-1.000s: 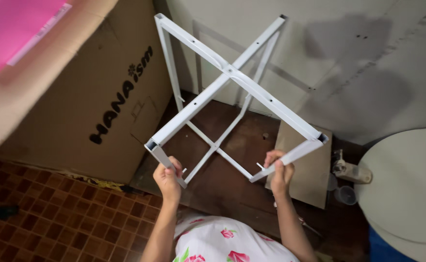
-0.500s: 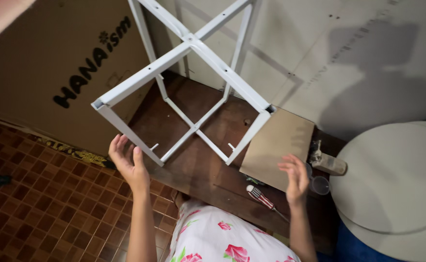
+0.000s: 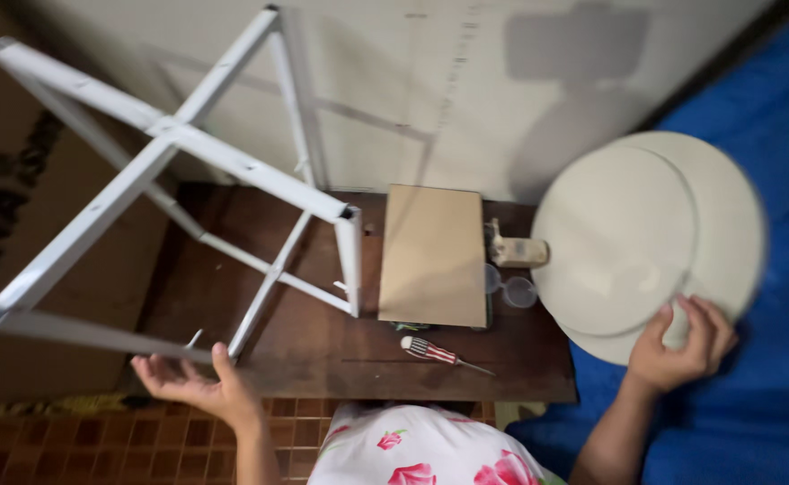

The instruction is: The person assembles a small round side table on the floor. They align the white metal X-shaped leg frame, insert a screw at the center joint, tighten it with a screwdriver, then lift and position the round tabletop onto the frame and continue tightening the center screw.

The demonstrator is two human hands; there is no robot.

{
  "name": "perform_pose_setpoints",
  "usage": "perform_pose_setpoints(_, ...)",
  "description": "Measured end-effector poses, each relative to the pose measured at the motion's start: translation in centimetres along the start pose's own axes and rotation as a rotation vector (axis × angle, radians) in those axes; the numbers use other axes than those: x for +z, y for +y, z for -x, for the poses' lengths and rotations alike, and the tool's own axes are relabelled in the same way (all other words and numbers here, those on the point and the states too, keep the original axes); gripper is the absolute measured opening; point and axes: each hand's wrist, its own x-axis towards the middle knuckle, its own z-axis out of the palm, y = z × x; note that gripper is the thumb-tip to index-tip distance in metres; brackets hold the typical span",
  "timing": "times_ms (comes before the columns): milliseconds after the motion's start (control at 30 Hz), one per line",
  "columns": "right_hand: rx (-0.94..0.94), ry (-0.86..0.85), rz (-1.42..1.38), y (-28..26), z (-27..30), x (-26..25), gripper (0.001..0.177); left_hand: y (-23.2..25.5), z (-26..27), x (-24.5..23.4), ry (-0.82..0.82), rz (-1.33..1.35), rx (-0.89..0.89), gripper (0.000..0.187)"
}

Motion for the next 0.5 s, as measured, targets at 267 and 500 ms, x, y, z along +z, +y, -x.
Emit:
perform_pose_setpoints(267, 0.282, -0.225, -0.075, -0.8, -1.5, 1.2, 0.065, -0.9, -0.2, -0.2, -0.096, -0.113, 0.065, 0.091)
perform_pose_setpoints(500, 0.281, -0.213, 0.198, -1.4, -1.2, 3.5, 0.077, -0.7, -0.8, -1.4, -0.152, -0.224, -0.017, 0.087)
